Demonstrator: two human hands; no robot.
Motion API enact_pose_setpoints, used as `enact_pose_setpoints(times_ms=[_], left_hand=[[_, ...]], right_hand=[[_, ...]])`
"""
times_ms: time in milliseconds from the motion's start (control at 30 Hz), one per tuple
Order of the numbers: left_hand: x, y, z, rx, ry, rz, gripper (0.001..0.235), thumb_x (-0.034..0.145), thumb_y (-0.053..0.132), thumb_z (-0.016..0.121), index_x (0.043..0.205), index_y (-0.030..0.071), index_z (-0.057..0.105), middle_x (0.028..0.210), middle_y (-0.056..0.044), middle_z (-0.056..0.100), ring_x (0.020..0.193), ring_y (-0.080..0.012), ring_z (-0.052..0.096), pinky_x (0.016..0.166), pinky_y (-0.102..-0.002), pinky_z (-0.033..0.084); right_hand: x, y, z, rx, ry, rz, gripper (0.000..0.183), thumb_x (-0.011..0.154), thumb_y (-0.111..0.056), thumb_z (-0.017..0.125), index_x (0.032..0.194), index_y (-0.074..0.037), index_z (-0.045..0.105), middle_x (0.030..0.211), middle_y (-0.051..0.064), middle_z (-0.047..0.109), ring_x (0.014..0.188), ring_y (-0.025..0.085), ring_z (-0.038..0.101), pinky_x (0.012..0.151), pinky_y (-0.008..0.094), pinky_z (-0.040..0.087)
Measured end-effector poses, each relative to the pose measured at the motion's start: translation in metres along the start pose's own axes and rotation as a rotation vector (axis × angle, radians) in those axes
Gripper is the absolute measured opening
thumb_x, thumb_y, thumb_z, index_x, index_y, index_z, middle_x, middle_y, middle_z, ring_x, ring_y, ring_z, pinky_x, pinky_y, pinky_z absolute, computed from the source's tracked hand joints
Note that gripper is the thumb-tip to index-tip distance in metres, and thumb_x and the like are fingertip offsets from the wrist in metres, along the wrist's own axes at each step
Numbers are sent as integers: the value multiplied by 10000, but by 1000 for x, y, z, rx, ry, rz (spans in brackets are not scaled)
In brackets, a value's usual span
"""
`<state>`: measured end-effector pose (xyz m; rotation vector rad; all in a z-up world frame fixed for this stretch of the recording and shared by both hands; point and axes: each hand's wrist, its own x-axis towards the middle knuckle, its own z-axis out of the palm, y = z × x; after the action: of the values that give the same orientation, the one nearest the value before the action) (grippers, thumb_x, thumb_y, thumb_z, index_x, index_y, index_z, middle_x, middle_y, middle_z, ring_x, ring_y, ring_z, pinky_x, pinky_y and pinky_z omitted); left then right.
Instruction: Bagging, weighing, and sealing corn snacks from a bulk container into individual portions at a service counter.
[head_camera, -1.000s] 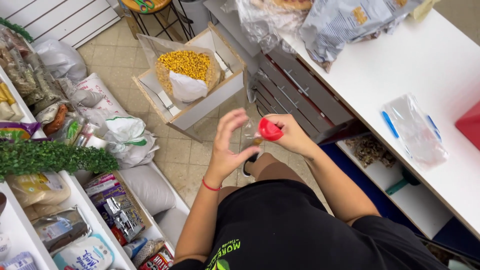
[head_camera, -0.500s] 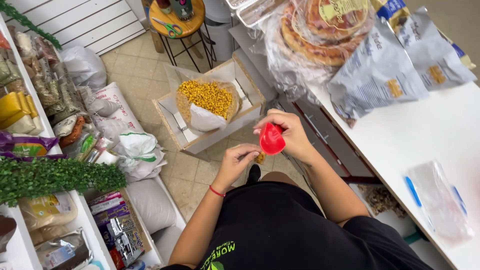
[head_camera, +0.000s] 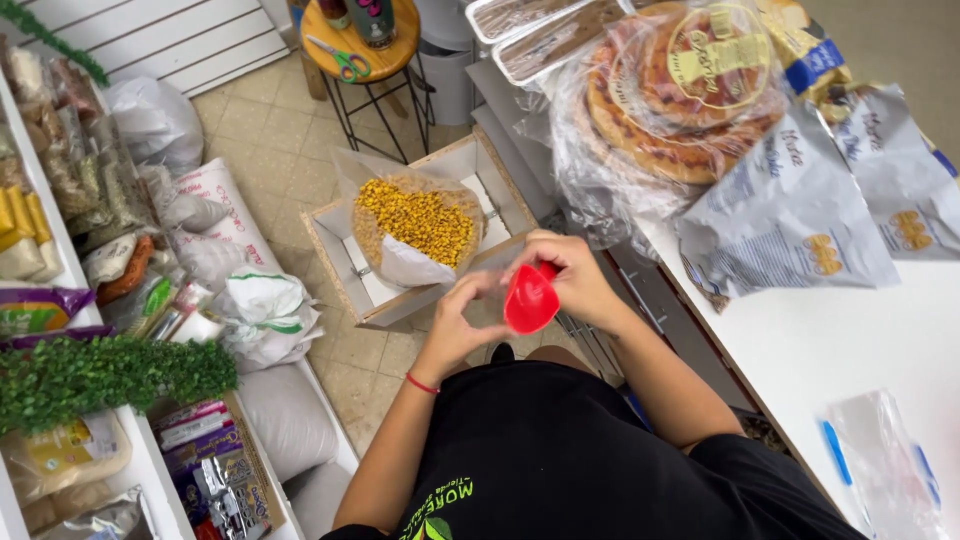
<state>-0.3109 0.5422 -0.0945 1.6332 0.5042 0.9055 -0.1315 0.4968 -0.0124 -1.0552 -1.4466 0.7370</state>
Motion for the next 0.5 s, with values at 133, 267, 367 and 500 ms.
enact_pose_setpoints(times_ms=[133, 267, 367, 500], left_hand=[[-2, -3, -16, -75, -8, 30, 167, 827, 164, 792, 889, 42, 696, 1015, -115, 723, 887, -247, 671, 738, -351, 511], [1, 0, -48, 17, 110, 77, 40, 860, 30, 721, 826, 23, 700, 907, -139, 745, 874, -324, 702, 779, -394, 529], [-5, -17, -82, 125, 336, -70, 83, 797, 131, 818, 803, 101, 741, 862, -80, 760, 842, -230, 713, 741, -295, 516], [-7, -34, -135, 208, 535, -269, 95, 815, 149, 821, 871, 99, 763, 819, -72, 754, 792, -148, 689, 736, -293, 527]], right_hand=[[-6, 51, 17, 32, -145, 30, 173, 753, -168, 850, 790, -53, 725, 590, 28, 511, 575, 161, 485, 594, 285, 393], [-10, 61, 12, 51, -159, 228, 464, 697, -236, 847, 1084, -20, 709, 697, 70, 613, 728, 148, 555, 698, 297, 444], [8, 43, 7, -76, -147, 498, 491, 790, -183, 788, 1211, -15, 597, 982, 185, 662, 969, 282, 594, 889, 448, 465], [13, 94, 27, -736, -235, 672, 390, 1054, -367, 372, 1206, -66, 568, 963, 279, 648, 938, 486, 623, 794, 583, 479]])
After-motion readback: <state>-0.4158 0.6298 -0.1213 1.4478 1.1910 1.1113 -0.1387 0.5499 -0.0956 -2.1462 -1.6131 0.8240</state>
